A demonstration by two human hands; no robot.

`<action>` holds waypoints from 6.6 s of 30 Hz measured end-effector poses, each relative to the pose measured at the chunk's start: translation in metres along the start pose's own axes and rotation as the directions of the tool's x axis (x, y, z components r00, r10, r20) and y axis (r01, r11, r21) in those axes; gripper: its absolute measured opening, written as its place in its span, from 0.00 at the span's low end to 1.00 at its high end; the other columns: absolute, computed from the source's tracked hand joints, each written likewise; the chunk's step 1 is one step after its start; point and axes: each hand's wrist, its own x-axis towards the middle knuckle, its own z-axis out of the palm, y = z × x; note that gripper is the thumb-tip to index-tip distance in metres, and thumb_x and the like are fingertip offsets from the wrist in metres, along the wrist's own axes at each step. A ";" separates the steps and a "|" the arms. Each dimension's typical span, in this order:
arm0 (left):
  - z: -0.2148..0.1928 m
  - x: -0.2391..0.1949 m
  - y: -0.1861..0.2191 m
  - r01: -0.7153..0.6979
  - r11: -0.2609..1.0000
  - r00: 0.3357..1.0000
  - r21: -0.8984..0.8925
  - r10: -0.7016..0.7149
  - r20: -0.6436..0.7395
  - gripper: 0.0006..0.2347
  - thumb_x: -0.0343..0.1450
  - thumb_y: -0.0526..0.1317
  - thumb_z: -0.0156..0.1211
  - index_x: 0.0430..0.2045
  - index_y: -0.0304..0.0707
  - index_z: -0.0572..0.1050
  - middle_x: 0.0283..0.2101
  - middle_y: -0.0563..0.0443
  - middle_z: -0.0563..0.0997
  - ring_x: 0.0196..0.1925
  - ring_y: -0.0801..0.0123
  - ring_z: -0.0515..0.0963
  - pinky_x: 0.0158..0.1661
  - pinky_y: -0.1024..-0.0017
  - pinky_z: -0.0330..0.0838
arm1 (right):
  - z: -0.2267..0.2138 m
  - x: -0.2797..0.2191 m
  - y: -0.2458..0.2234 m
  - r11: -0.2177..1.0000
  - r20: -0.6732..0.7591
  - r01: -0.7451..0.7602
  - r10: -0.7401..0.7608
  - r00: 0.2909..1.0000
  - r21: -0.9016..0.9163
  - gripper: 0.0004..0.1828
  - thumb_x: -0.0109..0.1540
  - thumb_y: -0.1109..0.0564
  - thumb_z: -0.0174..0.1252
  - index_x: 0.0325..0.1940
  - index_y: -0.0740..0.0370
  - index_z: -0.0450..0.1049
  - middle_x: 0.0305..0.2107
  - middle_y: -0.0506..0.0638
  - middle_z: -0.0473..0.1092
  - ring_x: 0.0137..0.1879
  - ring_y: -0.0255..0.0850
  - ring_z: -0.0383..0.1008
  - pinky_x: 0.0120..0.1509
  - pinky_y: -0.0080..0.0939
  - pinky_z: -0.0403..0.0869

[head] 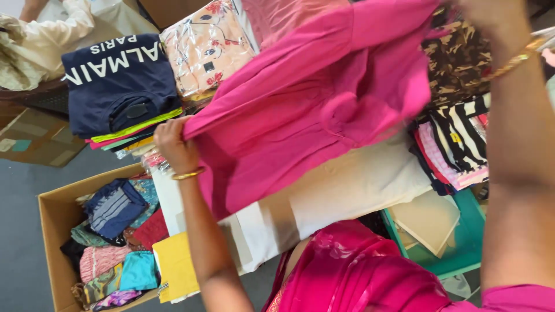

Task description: The person folds a blue and white striped top, a black and white striped top, and a pink top on a white table. They smooth the fabric and fold each item into a neat stack, placing the finished garments on the right side of the table.

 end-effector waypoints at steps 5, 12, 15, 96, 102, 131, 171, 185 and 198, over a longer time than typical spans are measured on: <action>-0.073 0.022 -0.001 -0.069 0.995 0.905 -0.073 0.093 0.416 0.13 0.65 0.29 0.56 0.41 0.40 0.80 0.39 0.42 0.81 0.44 0.46 0.78 0.47 0.55 0.71 | 0.057 -0.053 -0.076 0.999 0.156 -0.043 0.047 0.987 -0.028 0.10 0.64 0.64 0.66 0.50 0.63 0.80 0.39 0.48 0.77 0.41 0.31 0.74 0.46 0.34 0.73; -0.122 -0.014 0.013 0.238 0.971 0.572 -0.023 -0.121 0.811 0.12 0.72 0.37 0.57 0.48 0.42 0.80 0.35 0.37 0.81 0.37 0.48 0.80 0.38 0.60 0.73 | 0.085 -0.147 -0.004 0.947 0.372 -0.292 0.225 0.900 0.132 0.07 0.65 0.63 0.62 0.46 0.60 0.82 0.38 0.48 0.79 0.44 0.33 0.75 0.51 0.35 0.74; -0.102 -0.030 0.001 0.343 0.939 0.573 -0.002 -0.208 0.793 0.10 0.73 0.38 0.57 0.46 0.39 0.79 0.34 0.38 0.81 0.35 0.51 0.80 0.37 0.62 0.73 | 0.100 -0.166 0.006 0.926 0.390 -0.367 0.308 0.868 0.085 0.09 0.69 0.57 0.60 0.51 0.59 0.83 0.39 0.52 0.77 0.45 0.35 0.72 0.50 0.36 0.72; 0.076 -0.403 0.022 0.867 0.221 0.312 0.446 -0.940 -0.141 0.15 0.52 0.32 0.80 0.29 0.38 0.83 0.43 0.38 0.78 0.43 0.45 0.75 0.35 0.51 0.75 | 0.304 -0.260 0.066 0.669 -0.097 -0.305 0.493 0.865 0.678 0.03 0.73 0.65 0.55 0.50 0.61 0.68 0.45 0.46 0.71 0.42 0.33 0.77 0.40 0.30 0.72; 0.070 -0.382 0.027 0.980 -0.184 -0.195 0.070 -0.959 0.204 0.11 0.69 0.41 0.67 0.36 0.32 0.75 0.34 0.47 0.81 0.34 0.56 0.83 0.33 0.64 0.76 | 0.305 -0.259 0.062 0.682 -0.105 -0.320 0.504 0.857 0.657 0.03 0.72 0.65 0.54 0.49 0.61 0.68 0.44 0.46 0.71 0.42 0.33 0.78 0.39 0.31 0.72; -0.082 -0.072 0.082 0.264 0.025 0.882 -0.964 -0.411 0.231 0.21 0.73 0.43 0.55 0.59 0.31 0.70 0.59 0.41 0.78 0.63 0.54 0.77 0.67 0.53 0.68 | 0.172 -0.164 -0.051 0.493 -0.145 -0.077 0.396 0.907 0.867 0.02 0.77 0.61 0.54 0.49 0.59 0.69 0.52 0.51 0.74 0.52 0.38 0.77 0.54 0.49 0.85; 0.062 -0.343 -0.072 0.738 -0.565 -0.168 -0.368 -0.683 0.711 0.06 0.73 0.41 0.54 0.37 0.39 0.74 0.32 0.49 0.80 0.32 0.64 0.79 0.43 0.57 0.81 | 0.230 -0.286 0.191 0.932 0.572 -0.340 0.350 0.742 -0.129 0.06 0.64 0.57 0.62 0.42 0.60 0.77 0.31 0.54 0.76 0.38 0.47 0.77 0.45 0.45 0.74; 0.088 -0.365 0.042 0.194 0.934 0.494 0.301 -0.358 0.792 0.35 0.59 0.41 0.64 0.65 0.55 0.62 0.68 0.42 0.62 0.71 0.47 0.57 0.63 0.32 0.45 | 0.263 -0.337 0.079 0.901 0.365 0.123 0.042 0.930 -0.417 0.29 0.52 0.59 0.62 0.59 0.50 0.75 0.61 0.49 0.69 0.66 0.50 0.65 0.67 0.58 0.61; 0.083 -0.329 0.031 -0.123 0.875 0.225 0.468 -0.434 0.872 0.41 0.65 0.29 0.57 0.73 0.70 0.50 0.79 0.57 0.42 0.80 0.58 0.41 0.69 0.33 0.38 | 0.267 -0.332 0.077 0.823 0.630 0.273 0.127 0.766 -0.497 0.47 0.48 0.54 0.62 0.74 0.47 0.61 0.76 0.52 0.49 0.79 0.47 0.45 0.75 0.65 0.45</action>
